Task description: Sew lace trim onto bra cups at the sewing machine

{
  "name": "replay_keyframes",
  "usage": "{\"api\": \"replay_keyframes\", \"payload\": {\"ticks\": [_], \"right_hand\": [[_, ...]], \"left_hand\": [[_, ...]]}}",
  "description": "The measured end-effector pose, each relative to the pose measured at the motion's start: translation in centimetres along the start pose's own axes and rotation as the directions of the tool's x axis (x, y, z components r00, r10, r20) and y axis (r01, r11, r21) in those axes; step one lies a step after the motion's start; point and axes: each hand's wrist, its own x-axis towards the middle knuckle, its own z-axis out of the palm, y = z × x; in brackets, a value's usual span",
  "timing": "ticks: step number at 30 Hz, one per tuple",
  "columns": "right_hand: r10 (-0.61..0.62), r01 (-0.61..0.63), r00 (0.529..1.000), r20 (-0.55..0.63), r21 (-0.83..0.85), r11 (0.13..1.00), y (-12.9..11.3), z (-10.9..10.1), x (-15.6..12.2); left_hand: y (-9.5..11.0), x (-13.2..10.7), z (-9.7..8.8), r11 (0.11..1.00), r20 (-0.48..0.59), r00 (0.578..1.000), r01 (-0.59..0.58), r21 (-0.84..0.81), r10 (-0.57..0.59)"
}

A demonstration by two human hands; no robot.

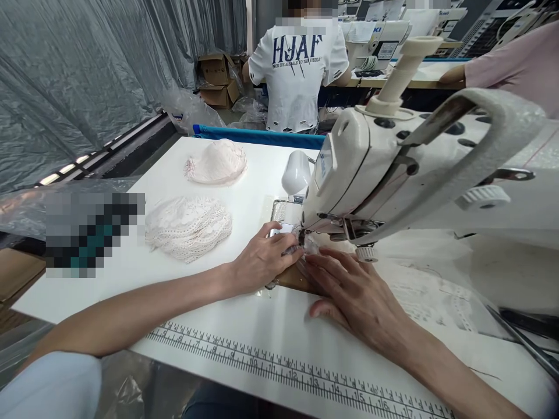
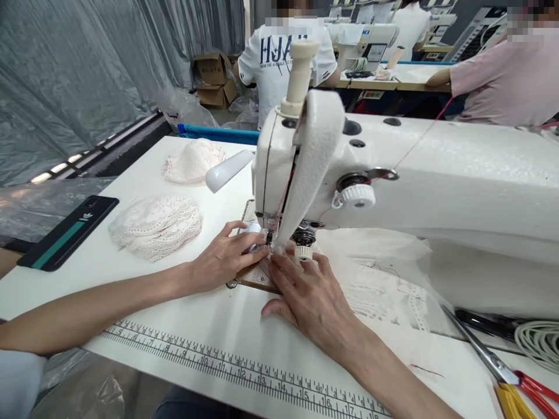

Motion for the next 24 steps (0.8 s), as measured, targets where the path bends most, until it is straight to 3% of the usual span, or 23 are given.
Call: {"api": "replay_keyframes", "payload": {"ticks": [7, 15, 19, 22, 24], "right_hand": [[0.052, -0.052, 0.999, -0.008, -0.04, 0.998, 0.0, 0.2, 0.2], [0.148, -0.148, 0.989, -0.007, -0.071, 0.986, 0.7, 0.7, 0.6], [0.181, -0.185, 0.982, -0.045, -0.116, 0.976, 0.4, 0.9, 1.1], [0.206, -0.218, 0.974, -0.099, -0.133, 0.967, 0.3, 1.5, 1.5], [0.22, -0.232, 0.967, -0.126, -0.084, 0.969, 0.3, 1.7, 1.7]], "left_hand": [[0.3, 0.0, -0.4, 1.0, 0.036, 0.999, -0.002, 0.019, 0.001], [1.0, 0.0, -0.7, 0.992, -0.064, 0.998, -0.006, 0.129, 0.015], [0.9, -0.1, -0.5, 0.994, -0.112, 0.993, -0.017, 0.11, 0.03], [0.5, -0.3, -0.2, 0.999, -0.121, 0.992, 0.026, 0.031, -0.022], [0.2, -0.4, -0.4, 0.993, -0.104, 0.988, 0.114, -0.036, -0.117]]}}
